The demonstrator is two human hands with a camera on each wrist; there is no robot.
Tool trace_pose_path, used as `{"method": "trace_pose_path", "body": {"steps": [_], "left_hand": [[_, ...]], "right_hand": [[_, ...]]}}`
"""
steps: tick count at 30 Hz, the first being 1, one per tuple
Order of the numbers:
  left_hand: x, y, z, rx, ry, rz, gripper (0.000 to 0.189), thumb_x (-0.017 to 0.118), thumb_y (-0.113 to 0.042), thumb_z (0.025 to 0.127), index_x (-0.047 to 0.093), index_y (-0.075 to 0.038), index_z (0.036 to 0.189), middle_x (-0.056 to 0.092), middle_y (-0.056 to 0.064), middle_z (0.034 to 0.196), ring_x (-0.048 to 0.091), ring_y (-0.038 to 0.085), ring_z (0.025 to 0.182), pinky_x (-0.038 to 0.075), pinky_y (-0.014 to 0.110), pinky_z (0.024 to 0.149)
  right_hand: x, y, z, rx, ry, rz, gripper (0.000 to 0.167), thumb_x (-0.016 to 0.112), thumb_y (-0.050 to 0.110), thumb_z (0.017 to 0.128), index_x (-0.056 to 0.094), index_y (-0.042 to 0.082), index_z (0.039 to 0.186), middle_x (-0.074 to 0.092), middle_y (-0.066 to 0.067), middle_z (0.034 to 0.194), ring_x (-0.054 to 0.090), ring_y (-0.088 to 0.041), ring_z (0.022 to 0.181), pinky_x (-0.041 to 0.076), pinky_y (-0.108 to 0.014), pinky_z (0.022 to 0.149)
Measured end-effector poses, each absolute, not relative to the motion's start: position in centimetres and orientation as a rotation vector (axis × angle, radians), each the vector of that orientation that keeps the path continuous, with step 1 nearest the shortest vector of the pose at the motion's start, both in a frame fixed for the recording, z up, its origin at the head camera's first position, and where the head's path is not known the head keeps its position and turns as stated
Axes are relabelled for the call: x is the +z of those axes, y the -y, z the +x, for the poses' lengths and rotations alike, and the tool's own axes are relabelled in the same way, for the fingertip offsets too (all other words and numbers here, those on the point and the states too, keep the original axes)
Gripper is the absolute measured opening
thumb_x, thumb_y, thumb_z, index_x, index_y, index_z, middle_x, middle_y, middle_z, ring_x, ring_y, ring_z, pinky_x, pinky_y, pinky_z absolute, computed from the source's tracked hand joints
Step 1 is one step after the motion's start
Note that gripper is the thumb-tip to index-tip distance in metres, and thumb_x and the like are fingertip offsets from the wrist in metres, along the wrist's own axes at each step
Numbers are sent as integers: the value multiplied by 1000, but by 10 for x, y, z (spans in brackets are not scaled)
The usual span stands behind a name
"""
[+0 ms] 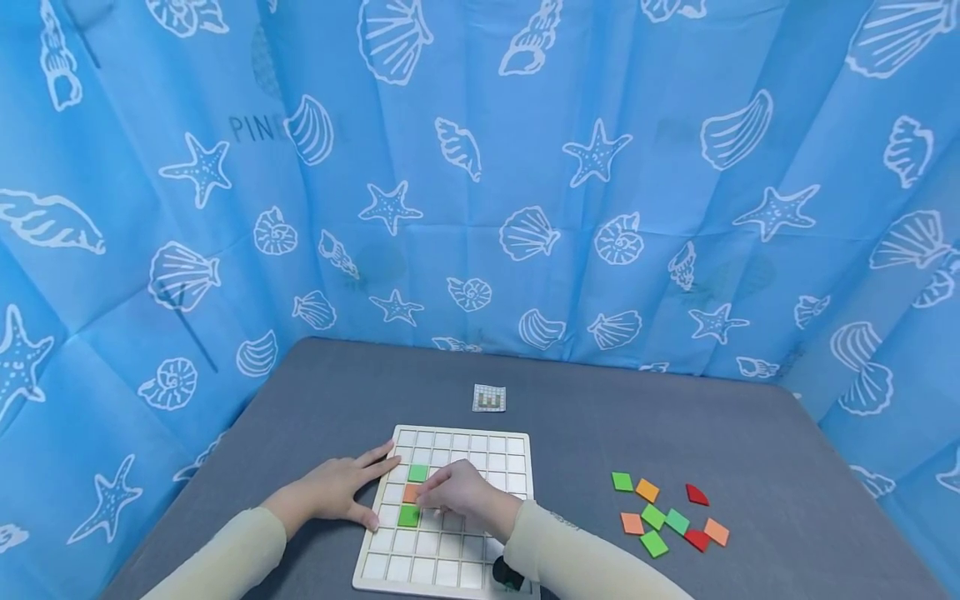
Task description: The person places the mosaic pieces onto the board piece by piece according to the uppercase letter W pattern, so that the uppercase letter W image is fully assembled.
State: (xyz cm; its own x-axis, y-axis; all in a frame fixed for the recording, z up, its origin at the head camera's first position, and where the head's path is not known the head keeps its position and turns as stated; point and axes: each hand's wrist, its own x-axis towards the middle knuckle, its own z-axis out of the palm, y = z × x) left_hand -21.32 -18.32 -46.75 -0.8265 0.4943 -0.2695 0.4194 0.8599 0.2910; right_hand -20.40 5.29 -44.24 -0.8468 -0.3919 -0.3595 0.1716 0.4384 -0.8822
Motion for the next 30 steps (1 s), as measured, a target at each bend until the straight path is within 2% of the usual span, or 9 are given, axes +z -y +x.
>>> {"method": "trace_pose_path", "body": {"steps": [8, 15, 22, 25, 30], "left_hand": [[-470, 183, -214, 315, -2700, 697, 99, 68, -66, 73, 31, -22, 154, 19, 2, 161, 51, 38, 122, 41, 53, 95], [-474, 184, -217, 313, -2702, 726, 100, 67, -67, 73, 30, -22, 155, 18, 2, 161, 52, 37, 120, 42, 51, 94], [-470, 184, -216, 339, -2687, 731, 100, 69, -65, 73, 30, -21, 155, 18, 3, 161, 52, 38, 120, 41, 53, 93], [-470, 185, -215, 345, -2683, 729, 100, 69, -64, 74, 30, -21, 155, 19, 3, 161, 52, 38, 119, 42, 53, 93], [-471, 186, -215, 342, -2684, 729, 100, 69, -65, 74, 30, -22, 155, 18, 3, 161, 53, 37, 119, 42, 53, 92]], "right_hand": [[-431, -74, -205, -1428, -2179, -150, 15, 70, 6, 88, 72, -1, 101, 66, 0, 82, 51, -13, 66, 42, -28, 60], [-416, -98, -204, -1441, -2176, -156, 21, 69, 8, 89, 70, -2, 107, 68, -1, 86, 58, -18, 75, 47, -34, 67], [-407, -115, -205, -1439, -2234, -57, 19, 69, 7, 89, 71, -1, 106, 67, -3, 86, 57, -20, 76, 47, -38, 70], [-405, -122, -206, -1446, -2253, -36, 19, 69, 7, 89, 71, -1, 106, 67, -3, 89, 59, -23, 81, 48, -41, 72], [-396, -139, -207, -1479, -2247, -81, 18, 67, 8, 91, 69, -2, 106, 65, -4, 93, 57, -22, 81, 47, -40, 71]]}}
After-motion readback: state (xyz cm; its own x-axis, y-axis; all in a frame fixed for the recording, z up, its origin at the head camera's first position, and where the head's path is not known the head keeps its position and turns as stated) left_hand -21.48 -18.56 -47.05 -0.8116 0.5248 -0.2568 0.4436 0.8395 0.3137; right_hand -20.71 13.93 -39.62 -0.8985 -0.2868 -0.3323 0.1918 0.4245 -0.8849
